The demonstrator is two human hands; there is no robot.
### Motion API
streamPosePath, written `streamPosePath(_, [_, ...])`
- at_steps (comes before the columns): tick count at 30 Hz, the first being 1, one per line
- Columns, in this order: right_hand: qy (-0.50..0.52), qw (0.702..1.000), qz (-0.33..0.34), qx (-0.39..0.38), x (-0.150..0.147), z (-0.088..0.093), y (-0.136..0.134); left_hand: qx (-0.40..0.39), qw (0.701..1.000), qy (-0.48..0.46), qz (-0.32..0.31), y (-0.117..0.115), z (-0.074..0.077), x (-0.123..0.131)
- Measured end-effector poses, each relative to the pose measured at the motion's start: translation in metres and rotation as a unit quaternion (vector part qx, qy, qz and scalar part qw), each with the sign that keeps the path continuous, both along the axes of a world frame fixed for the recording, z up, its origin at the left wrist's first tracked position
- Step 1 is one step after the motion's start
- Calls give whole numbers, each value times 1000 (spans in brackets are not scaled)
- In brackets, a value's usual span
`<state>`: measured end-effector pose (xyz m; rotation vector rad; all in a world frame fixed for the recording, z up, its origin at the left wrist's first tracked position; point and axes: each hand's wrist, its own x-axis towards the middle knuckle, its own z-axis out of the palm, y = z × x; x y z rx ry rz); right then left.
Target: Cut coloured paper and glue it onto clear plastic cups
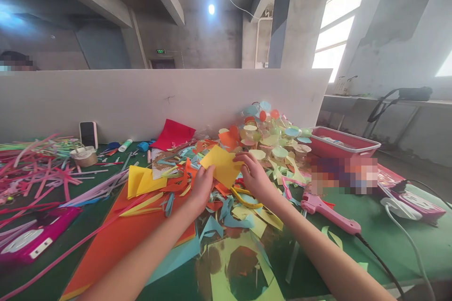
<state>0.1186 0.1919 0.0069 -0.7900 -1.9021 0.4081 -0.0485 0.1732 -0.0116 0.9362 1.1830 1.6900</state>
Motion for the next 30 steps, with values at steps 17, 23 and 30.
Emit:
streamPosePath(17, [-36,998,-30,30,1,-10,11,-34,991,-95,-92,-12,17,11])
streamPosePath(23, [28,994,17,-100,0,-7,12,-47,992,-78,-86,-12,14,9])
streamPosePath(30, [49,986,14,-157,-2,-12,16,-36,992,-70,-94,-13,16,12])
